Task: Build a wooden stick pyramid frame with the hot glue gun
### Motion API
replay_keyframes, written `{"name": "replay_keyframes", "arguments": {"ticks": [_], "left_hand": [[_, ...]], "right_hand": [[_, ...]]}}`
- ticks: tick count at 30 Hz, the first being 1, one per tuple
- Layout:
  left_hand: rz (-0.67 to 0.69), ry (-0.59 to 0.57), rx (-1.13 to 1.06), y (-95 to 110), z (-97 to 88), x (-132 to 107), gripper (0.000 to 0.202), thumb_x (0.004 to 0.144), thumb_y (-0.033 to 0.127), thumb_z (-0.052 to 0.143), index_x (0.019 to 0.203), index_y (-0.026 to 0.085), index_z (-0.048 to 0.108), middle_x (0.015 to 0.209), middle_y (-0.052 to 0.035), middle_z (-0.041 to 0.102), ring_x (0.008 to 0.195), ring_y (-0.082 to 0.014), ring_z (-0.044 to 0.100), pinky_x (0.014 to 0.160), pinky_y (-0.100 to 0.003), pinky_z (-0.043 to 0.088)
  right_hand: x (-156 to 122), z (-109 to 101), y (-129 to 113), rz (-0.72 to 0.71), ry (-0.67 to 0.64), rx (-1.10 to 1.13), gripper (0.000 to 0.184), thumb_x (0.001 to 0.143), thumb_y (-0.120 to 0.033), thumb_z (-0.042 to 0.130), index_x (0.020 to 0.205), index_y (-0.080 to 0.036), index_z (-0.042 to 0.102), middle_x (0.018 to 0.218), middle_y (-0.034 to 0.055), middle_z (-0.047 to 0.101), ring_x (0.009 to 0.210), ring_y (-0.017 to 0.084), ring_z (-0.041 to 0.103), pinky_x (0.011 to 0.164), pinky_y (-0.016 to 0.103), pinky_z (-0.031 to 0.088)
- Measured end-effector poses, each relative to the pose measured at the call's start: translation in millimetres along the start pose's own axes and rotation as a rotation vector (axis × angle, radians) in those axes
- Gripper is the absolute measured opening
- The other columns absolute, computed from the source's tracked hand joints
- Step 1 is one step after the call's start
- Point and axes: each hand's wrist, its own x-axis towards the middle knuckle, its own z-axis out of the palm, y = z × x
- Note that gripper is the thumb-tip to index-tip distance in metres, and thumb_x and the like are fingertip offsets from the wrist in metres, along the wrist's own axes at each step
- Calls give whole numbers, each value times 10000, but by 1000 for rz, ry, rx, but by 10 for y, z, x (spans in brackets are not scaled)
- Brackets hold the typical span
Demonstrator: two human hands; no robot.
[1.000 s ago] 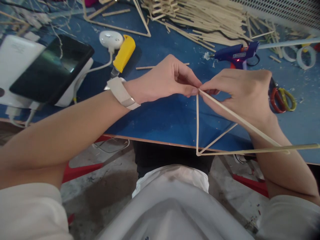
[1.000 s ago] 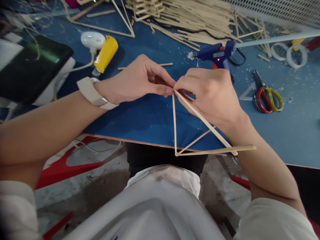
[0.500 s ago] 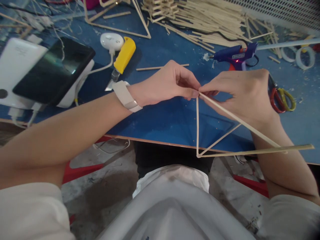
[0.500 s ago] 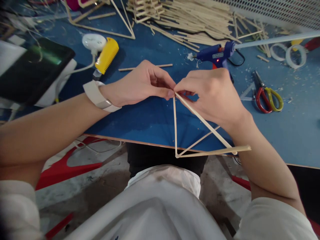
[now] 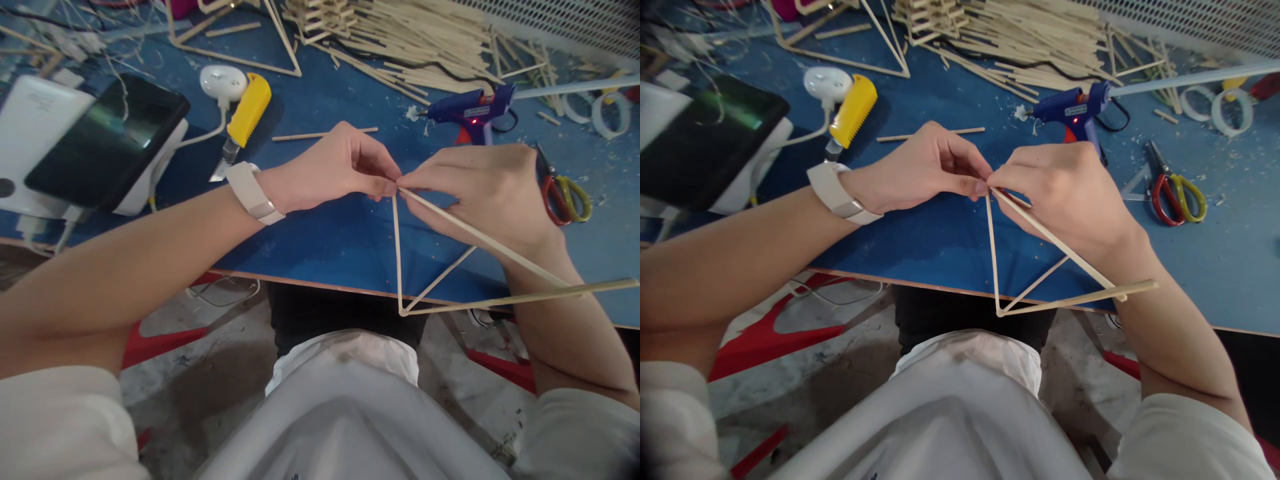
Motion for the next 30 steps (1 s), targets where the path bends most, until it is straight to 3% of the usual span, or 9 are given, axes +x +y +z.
{"name": "replay_keyframes", "arguments": {"ticks": [9, 14, 21, 25, 30], "left_hand": [[56, 15, 23, 8, 29, -38, 316, 848, 391, 1088, 1037, 185, 939, 922, -73, 872, 839, -173, 778, 844, -351, 680], [110, 42, 98, 72, 36, -66, 285, 890, 468, 1061, 1045, 262, 940, 971, -59, 878, 875, -195, 763, 871, -383, 680], [120, 28, 174, 134, 25, -79, 301, 908, 509, 1028, 1012, 258, 901, 1022, -70, 857, 967, -216, 740, 906, -388, 619], [110, 34, 166, 147, 12, -77, 367, 890, 578, 1035, 1014, 262, 896, 999, -81, 858, 924, -224, 708, 882, -409, 601], [155, 74, 147, 165, 22, -78, 433, 869, 666, 1049, 1000, 283, 896, 907, -62, 844, 822, -204, 706, 813, -407, 596]], "right_hand": [[45, 69, -51, 30, 94, 35, 138, 1111, -296, 737, 1028, -265, 843, 900, 31, 842, 815, 266, 813, 676, 447, 496], [58, 71, -38, 97, 169, 119, 149, 1096, -297, 791, 950, -292, 818, 847, 10, 806, 770, 246, 785, 710, 444, 507], [70, 22, -42, 120, 101, 131, 199, 1146, -370, 761, 961, -344, 831, 861, -3, 815, 800, 260, 804, 734, 445, 548], [64, 76, -42, 160, 198, 271, 108, 1060, -293, 856, 953, -303, 852, 873, -4, 805, 779, 219, 773, 745, 421, 561], [44, 229, 84, 239, 211, 551, 108, 983, -256, 972, 1041, -304, 895, 986, -4, 842, 833, 182, 777, 740, 353, 638]]}}
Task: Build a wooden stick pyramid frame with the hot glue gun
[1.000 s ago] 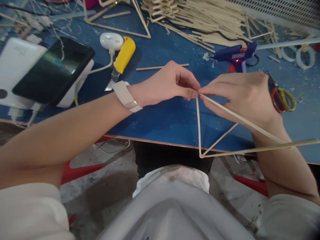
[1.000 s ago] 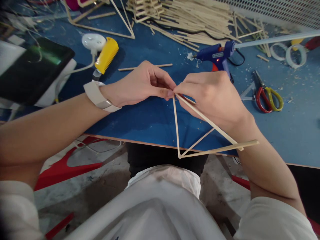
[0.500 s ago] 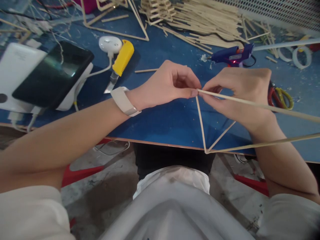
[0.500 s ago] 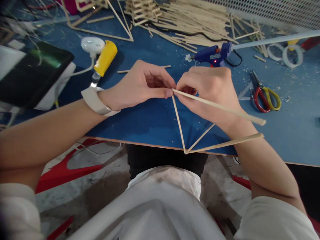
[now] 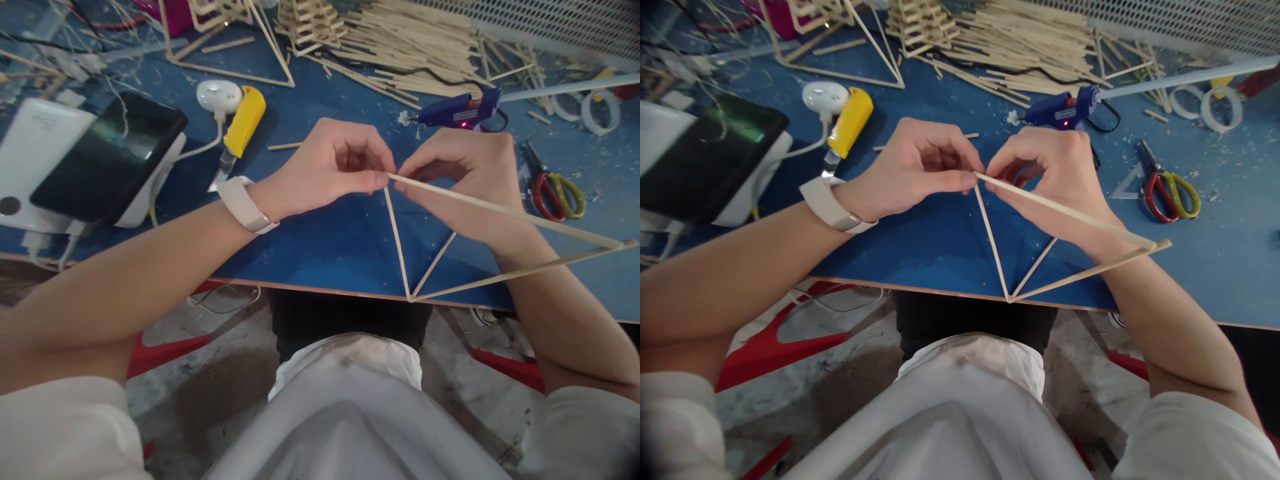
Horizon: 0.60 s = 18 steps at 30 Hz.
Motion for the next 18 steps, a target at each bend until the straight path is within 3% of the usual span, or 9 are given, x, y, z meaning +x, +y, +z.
{"name": "replay_keyframes", "arguments": {"ticks": [7, 10, 13, 18], "left_hand": [[33, -18, -32, -46, 9, -5, 505, 887, 729, 1029, 1043, 271, 884, 925, -41, 851, 812, -174, 712, 792, -370, 585], [79, -36, -50, -97, -4, 5, 600, 873, 778, 1015, 1100, 246, 856, 971, -49, 849, 819, -168, 741, 793, -365, 609], [109, -51, -59, -133, -10, 13, 693, 841, 836, 993, 1099, 214, 827, 973, -69, 833, 837, -183, 778, 798, -373, 649], [71, -42, -72, -105, 32, -8, 666, 813, 787, 1041, 1033, 192, 837, 901, -68, 836, 813, -180, 781, 801, -384, 683]], "right_hand": [[30, 18, 148, 268, -104, 291, 328, 962, -550, 1046, 1071, -266, 924, 896, 12, 878, 573, 122, 667, 474, 286, 524], [74, -18, 32, 388, -90, 304, 356, 885, -510, 1108, 1002, -218, 942, 847, 28, 862, 569, 120, 678, 478, 264, 547], [127, -66, -113, 528, -140, 301, 288, 931, -437, 1077, 984, -184, 949, 797, 47, 839, 610, 133, 721, 529, 236, 586], [177, -91, -201, 573, -153, 339, 214, 884, -323, 1097, 900, -173, 945, 682, 27, 781, 547, 118, 652, 468, 221, 532]]}}
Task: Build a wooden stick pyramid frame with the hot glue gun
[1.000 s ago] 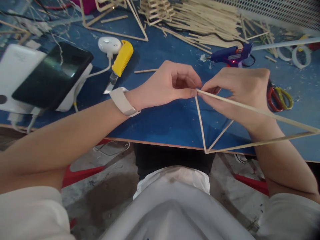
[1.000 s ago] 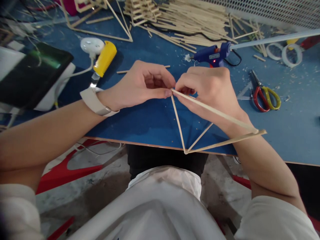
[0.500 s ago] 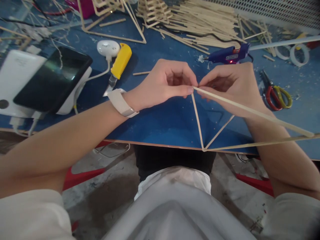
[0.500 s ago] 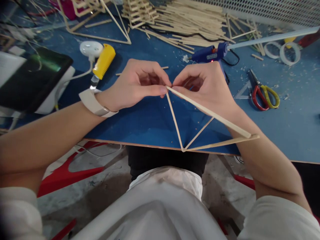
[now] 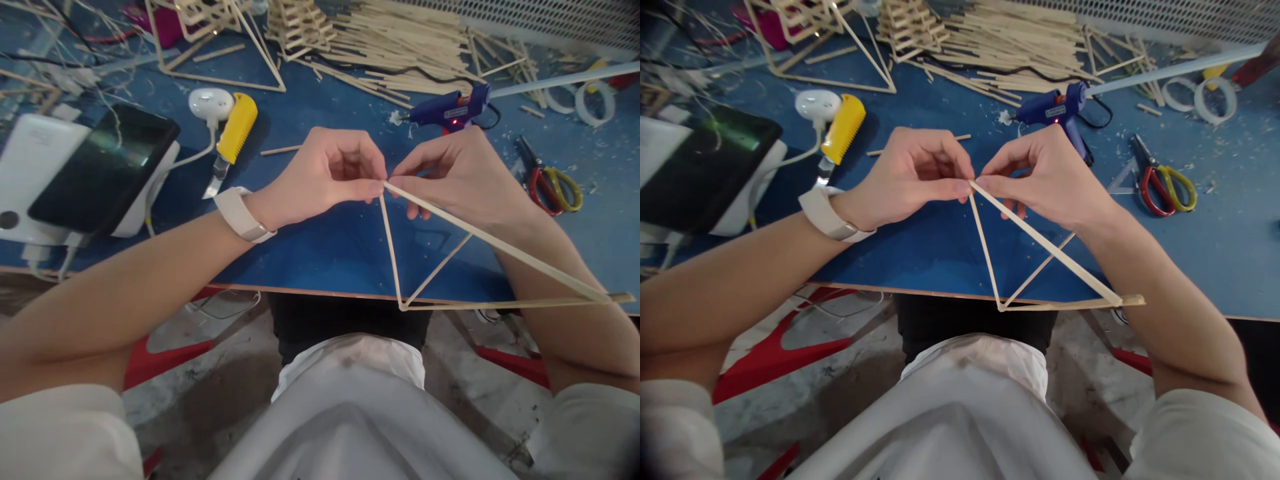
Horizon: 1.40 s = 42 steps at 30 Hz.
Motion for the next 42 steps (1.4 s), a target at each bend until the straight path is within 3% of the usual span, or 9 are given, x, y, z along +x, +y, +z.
{"name": "replay_keyframes", "arguments": {"ticks": [4, 10, 18, 26, 30, 35, 42], "left_hand": [[-15, 11, 0, 21, 16, -4, 635, 792, 765, 1071, 1008, 209, 853, 880, -64, 832, 805, -192, 779, 800, -386, 680], [6, 34, 10, -7, -4, 8, 619, 761, 721, 1113, 1012, 211, 871, 892, -63, 835, 806, -198, 802, 770, -356, 658], [-25, 55, -15, 68, 58, -17, 579, 708, 638, 1162, 969, 216, 865, 917, -44, 840, 816, -181, 809, 775, -332, 689], [28, 18, -23, 46, 84, -12, 611, 711, 686, 1146, 953, 209, 851, 903, -42, 839, 796, -165, 800, 742, -305, 675], [56, 46, -2, -56, 53, 10, 586, 771, 688, 1122, 986, 216, 847, 875, -33, 831, 774, -162, 794, 718, -298, 647], [104, 29, -27, -145, 13, 25, 520, 870, 714, 1049, 1023, 258, 850, 866, -28, 829, 784, -157, 771, 729, -311, 637], [-64, 124, -62, -101, 38, -12, 536, 774, 589, 1145, 999, 206, 845, 863, -35, 802, 816, -194, 820, 786, -327, 669]], "right_hand": [[-3, -2, 12, -19, -16, -15, 173, 908, -277, 1077, 895, -168, 943, 662, 23, 767, 542, 109, 634, 457, 219, 511], [-43, -10, -32, -91, -29, -12, 178, 940, -290, 1062, 993, -155, 958, 768, 29, 838, 568, 110, 706, 533, 227, 576], [-24, -32, -28, 37, -69, 80, 341, 886, -477, 1115, 943, -194, 934, 759, 45, 834, 586, 150, 713, 517, 278, 553], [39, -58, 68, 165, -159, 157, 381, 865, -532, 1123, 906, -223, 903, 732, 41, 790, 583, 154, 681, 484, 300, 490], [-6, -83, 3, 42, -116, 68, 350, 929, -546, 1077, 978, -227, 939, 777, 37, 831, 605, 155, 706, 578, 316, 598], [-96, -113, -50, -120, -65, -43, 313, 946, -563, 1059, 1071, -292, 963, 902, 23, 889, 772, 229, 825, 774, 412, 748], [-178, 20, -61, -180, 103, -277, 201, 928, -487, 1071, 964, -348, 930, 879, 20, 859, 829, 272, 832, 804, 480, 756]]}}
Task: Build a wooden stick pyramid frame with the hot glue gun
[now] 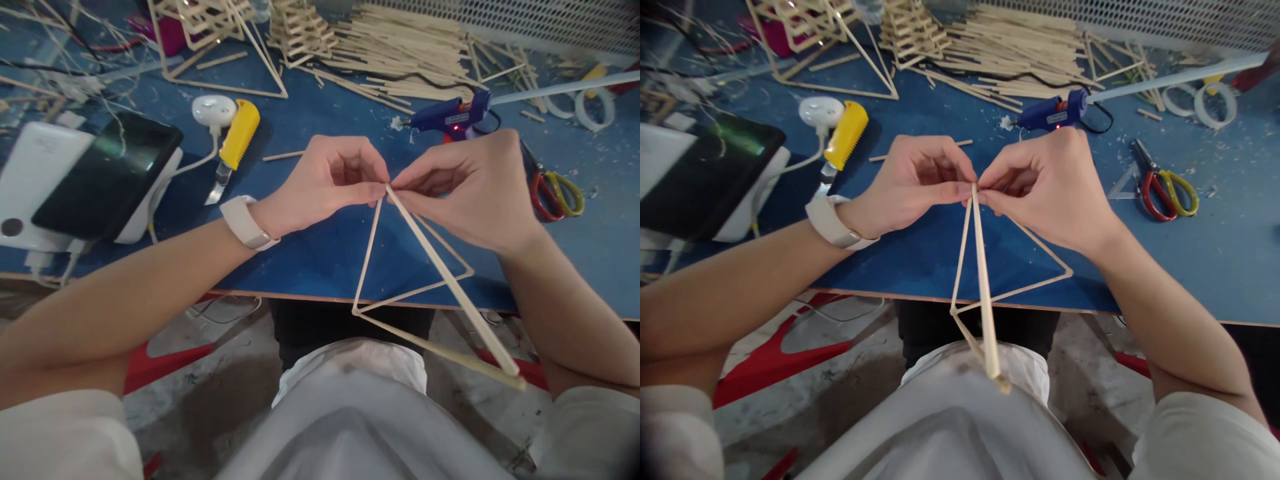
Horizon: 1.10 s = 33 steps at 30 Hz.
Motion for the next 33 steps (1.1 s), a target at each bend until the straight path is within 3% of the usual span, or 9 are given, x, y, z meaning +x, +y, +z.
{"name": "replay_keyframes", "arguments": {"ticks": [5, 9, 12, 15, 21, 26, 33], "left_hand": [[-56, 47, -10, -13, 7, 27, 487, 741, 440, 1182, 994, 162, 872, 877, -67, 825, 833, -212, 829, 816, -335, 692], [-38, 79, 62, 16, 36, 26, 466, 811, 519, 1131, 1024, 161, 921, 896, -67, 853, 853, -200, 826, 843, -339, 712], [-28, 102, 70, 6, 45, 20, 484, 824, 583, 1113, 1037, 185, 939, 908, -62, 865, 843, -194, 819, 848, -342, 721], [-47, 106, 12, -39, 41, 25, 531, 801, 630, 1117, 1031, 186, 938, 868, -62, 846, 788, -170, 794, 805, -316, 705], [-92, 109, -63, -55, 47, 32, 501, 769, 621, 1140, 953, 207, 927, 830, -48, 834, 752, -144, 772, 746, -275, 679], [-72, 108, -81, -19, 72, 31, 445, 769, 562, 1153, 929, 208, 938, 832, -51, 845, 766, -147, 787, 768, -275, 684], [-58, 125, -50, -16, 88, 24, 434, 772, 584, 1144, 904, 226, 938, 798, -31, 839, 737, -145, 773, 756, -273, 672]], "right_hand": [[16, 90, 77, 62, 19, 32, 151, 914, -424, 1050, 916, -347, 921, 878, 42, 838, 879, 322, 828, 855, 515, 740], [65, 148, 195, 31, 81, 14, 95, 944, -355, 1003, 955, -315, 917, 898, 58, 846, 872, 315, 826, 921, 532, 728], [81, 186, 217, 27, 120, 12, 133, 948, -385, 1003, 956, -295, 905, 923, 83, 867, 864, 321, 820, 943, 560, 730], [72, 202, 194, 60, 109, 28, 189, 918, -459, 1026, 941, -328, 891, 943, 72, 881, 925, 348, 816, 989, 597, 741], [40, 190, 162, 72, 80, 39, 110, 941, -454, 980, 962, -363, 922, 970, 57, 887, 992, 385, 830, 1032, 643, 726], [38, 196, 157, 63, 85, 46, 114, 956, -470, 969, 922, -372, 923, 952, 53, 881, 973, 383, 832, 981, 627, 726], [30, 215, 124, 17, 102, 17, 199, 987, -487, 964, 875, -334, 906, 859, 43, 831, 849, 303, 775, 973, 553, 717]]}}
